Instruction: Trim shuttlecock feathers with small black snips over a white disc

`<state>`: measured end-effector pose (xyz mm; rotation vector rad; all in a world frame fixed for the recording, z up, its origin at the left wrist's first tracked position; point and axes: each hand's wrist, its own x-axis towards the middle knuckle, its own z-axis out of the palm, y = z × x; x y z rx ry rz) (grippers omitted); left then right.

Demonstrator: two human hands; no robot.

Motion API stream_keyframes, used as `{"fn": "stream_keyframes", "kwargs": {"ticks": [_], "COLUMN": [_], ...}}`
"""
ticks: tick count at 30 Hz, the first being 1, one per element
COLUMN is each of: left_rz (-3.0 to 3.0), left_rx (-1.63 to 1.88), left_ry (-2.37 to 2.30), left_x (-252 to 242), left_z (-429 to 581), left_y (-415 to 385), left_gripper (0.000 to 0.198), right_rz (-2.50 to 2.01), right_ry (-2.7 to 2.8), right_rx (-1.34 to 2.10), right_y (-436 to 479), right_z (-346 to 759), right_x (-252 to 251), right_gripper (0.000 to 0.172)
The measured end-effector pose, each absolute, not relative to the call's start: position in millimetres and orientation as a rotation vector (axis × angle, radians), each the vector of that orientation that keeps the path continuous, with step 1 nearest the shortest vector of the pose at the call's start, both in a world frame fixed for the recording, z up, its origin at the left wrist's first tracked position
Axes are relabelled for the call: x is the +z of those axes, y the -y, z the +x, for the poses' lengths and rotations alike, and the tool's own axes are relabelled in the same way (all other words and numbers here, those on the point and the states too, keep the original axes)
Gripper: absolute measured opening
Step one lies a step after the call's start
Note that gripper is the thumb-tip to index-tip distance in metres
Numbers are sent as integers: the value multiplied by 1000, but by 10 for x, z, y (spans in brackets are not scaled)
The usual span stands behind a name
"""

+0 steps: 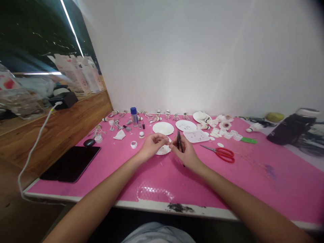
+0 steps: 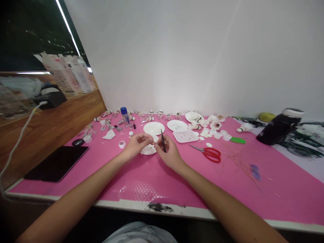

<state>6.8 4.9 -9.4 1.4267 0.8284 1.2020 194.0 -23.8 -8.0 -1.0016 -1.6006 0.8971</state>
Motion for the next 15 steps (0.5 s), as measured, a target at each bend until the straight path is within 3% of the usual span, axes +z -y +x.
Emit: {"fn": "stream_keyframes", "kwargs": {"ticks": [7,15], "left_rz": [1394,1566], "left_rx": [1199,1217], "left_ry": [-814,-873], "left_x": [-97,-38], "left_z": [64,29], "left_y": [-55,-32], "left_gripper": [31,32], "right_rz": [-1020,-1061], "right_ry": [1600,1712], "right_rx": [830,493], "right_y": [217,215], "right_z": [1953,2052], "right_x": [-110,12], "right_gripper": [31,18]}}
